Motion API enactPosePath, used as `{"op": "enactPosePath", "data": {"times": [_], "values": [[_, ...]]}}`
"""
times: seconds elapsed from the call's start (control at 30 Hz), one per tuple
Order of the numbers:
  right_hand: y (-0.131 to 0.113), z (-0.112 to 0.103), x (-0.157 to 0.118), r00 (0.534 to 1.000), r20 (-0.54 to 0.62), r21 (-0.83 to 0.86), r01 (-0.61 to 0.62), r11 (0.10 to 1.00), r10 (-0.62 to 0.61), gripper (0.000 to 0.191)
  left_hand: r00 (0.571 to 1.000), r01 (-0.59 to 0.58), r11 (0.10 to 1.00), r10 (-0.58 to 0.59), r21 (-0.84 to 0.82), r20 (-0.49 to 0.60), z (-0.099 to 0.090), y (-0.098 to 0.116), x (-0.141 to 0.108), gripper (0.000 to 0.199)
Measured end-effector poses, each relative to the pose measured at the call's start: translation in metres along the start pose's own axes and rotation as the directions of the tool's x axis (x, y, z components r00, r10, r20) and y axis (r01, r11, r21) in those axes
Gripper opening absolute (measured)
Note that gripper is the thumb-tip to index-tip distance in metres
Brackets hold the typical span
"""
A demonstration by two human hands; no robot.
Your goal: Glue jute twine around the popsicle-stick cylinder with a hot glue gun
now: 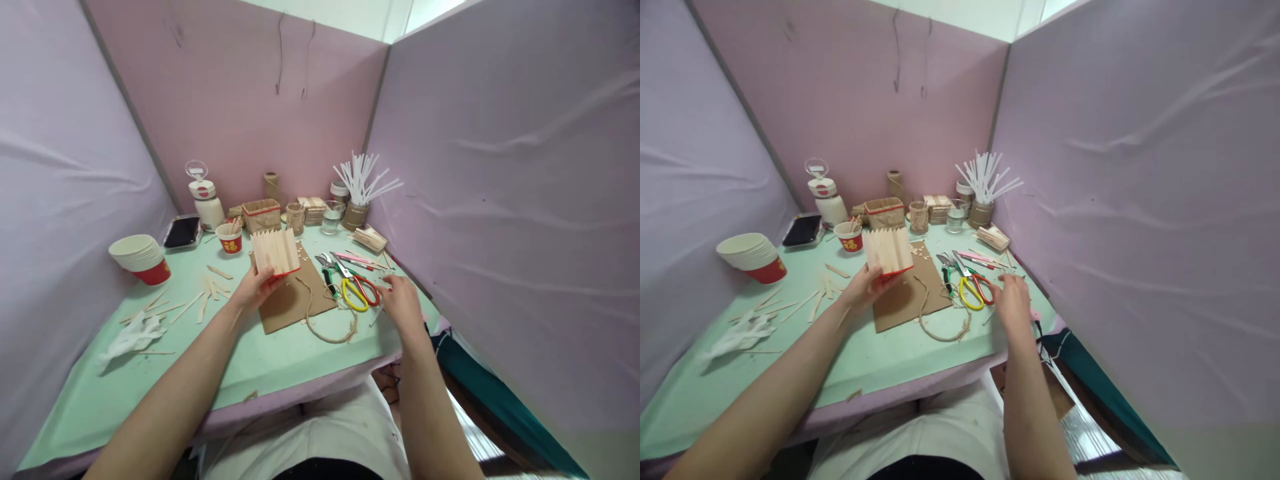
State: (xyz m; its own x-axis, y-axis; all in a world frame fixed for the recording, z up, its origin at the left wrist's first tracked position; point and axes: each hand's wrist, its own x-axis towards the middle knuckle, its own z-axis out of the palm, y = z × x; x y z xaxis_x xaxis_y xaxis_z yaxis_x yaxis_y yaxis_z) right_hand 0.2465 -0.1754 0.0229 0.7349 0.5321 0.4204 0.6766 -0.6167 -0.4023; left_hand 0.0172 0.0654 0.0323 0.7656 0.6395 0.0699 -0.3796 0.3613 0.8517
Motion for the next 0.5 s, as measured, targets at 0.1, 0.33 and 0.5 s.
{"op": "enactPosePath", "data": {"times": [0.1,0.33,0.5], "values": [[0.044,-0.01,0.0,0.981,0.144,-0.242,-0.09,0.966,0.128,0.034,1.0,0.019,1.0,-0.019,-0.013,0.013,0.0,0.0,-0.001,0.065],[0.081,-0.003,0.001,0.946,0.284,-0.255,-0.081,0.964,0.155,0.036,0.998,0.061,0.998,-0.061,0.018,0.019,-0.004,-0.005,-0.003,0.065],[0.075,-0.017,-0.001,0.999,0.006,-0.113,-0.034,0.993,0.035,0.04,0.997,0.06,0.998,-0.06,0.002,0.057,-0.004,-0.005,-0.004,0.067]]}}
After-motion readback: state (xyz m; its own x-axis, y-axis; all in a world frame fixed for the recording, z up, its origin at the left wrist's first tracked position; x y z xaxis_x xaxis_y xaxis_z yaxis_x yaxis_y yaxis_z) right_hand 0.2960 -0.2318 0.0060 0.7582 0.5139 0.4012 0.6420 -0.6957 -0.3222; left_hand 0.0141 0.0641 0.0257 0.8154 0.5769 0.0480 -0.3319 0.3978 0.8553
